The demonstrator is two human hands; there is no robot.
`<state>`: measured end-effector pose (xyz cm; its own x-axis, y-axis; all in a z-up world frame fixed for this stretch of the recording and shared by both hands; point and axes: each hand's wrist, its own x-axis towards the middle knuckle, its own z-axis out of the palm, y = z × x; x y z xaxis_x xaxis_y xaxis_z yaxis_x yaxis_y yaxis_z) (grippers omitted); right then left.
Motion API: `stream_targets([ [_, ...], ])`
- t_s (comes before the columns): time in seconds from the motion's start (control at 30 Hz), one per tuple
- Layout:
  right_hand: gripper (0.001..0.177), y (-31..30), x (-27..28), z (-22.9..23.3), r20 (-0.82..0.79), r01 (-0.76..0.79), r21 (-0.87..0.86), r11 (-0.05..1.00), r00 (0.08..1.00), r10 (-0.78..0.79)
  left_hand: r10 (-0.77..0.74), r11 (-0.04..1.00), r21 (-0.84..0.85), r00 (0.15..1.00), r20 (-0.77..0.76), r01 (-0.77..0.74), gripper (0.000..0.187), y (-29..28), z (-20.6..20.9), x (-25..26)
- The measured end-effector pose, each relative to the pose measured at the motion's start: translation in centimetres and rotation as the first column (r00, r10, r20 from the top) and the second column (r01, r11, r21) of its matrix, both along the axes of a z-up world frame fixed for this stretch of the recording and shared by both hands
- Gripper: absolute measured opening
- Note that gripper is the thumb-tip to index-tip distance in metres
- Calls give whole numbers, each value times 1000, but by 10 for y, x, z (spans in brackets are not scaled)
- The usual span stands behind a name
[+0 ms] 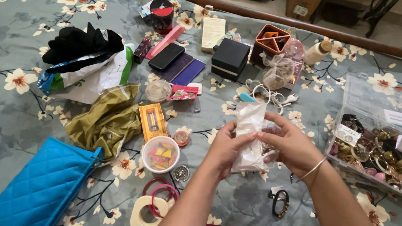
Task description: The person organizes jewelry by removing small items from plastic bags and placing them into a clear plastic container and a small red bowl.
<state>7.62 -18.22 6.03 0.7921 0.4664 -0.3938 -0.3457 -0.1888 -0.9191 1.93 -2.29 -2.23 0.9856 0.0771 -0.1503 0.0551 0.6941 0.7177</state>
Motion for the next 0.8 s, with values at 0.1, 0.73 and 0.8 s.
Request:
stream_targets([
  [0.1, 65, -1, 1, -4, -2, -26, 51, 998, 1000, 26, -37, 999, 5, 999, 17, 37, 49, 1, 2, -2],
  [0.73, 39, -25, 6, -46, -1, 39, -61, 997, 999, -39, -95, 863, 489, 992, -85, 125, 58, 27, -2, -2],
  [0.8, 47, -27, 3, -47, 86, 11, 31, 999, 996, -14, -279, 822, 485, 954, -114, 298, 58, 30, 0, -5],
])
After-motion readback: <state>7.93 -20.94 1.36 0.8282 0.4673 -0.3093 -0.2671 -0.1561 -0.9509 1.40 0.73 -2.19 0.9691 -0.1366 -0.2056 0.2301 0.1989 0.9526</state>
